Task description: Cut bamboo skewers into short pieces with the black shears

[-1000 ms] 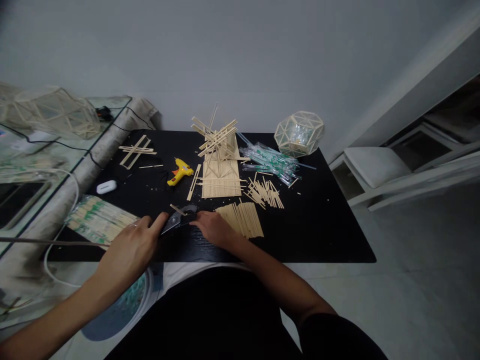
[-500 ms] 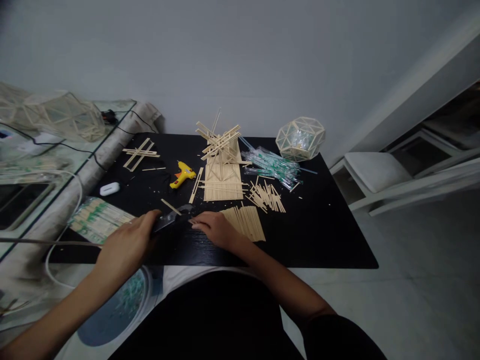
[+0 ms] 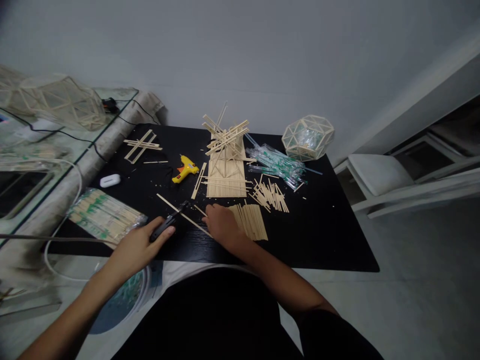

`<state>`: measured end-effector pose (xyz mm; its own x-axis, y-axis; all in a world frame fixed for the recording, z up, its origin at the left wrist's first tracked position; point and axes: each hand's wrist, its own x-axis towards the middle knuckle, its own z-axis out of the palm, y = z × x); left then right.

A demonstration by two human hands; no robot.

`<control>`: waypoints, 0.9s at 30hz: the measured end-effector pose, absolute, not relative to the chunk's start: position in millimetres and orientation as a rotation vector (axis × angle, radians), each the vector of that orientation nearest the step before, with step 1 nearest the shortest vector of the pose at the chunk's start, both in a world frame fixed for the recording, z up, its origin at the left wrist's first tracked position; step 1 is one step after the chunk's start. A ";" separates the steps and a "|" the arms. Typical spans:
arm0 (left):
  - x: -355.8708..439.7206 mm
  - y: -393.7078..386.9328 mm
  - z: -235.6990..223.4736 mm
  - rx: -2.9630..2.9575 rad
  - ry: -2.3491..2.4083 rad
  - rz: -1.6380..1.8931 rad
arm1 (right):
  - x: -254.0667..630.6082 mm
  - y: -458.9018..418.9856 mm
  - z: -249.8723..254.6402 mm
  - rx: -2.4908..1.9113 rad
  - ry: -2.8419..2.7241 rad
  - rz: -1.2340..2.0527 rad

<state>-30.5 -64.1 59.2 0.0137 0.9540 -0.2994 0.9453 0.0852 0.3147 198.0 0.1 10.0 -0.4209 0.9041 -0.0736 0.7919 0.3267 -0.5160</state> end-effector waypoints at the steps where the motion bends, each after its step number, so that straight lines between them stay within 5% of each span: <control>1: -30.2 -64.7 58.7 1.842 1.926 0.041 | 199.0 0.2 11.3 -1.554 -2.351 0.720; 6: -27.2 -65.4 57.1 1.797 1.819 0.117 | 204.9 -4.3 24.8 -1.392 -2.127 0.907; 12: -14.0 -61.2 54.9 1.843 1.778 0.111 | 196.6 -28.7 31.3 -1.232 -1.627 1.570; 21: 7.0 -53.3 51.5 1.891 1.796 0.048 | 203.9 -37.7 12.9 -1.265 -1.610 1.207; 27: 10.3 -54.9 48.7 1.939 1.745 0.123 | 218.5 -35.2 13.5 -1.160 -1.485 1.482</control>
<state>10.3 -54.9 48.7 0.1644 0.9480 -0.2727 0.9005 -0.0314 0.4338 218.5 -35.2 13.5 -0.3290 0.9391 -0.0995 0.1014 -0.0696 -0.9924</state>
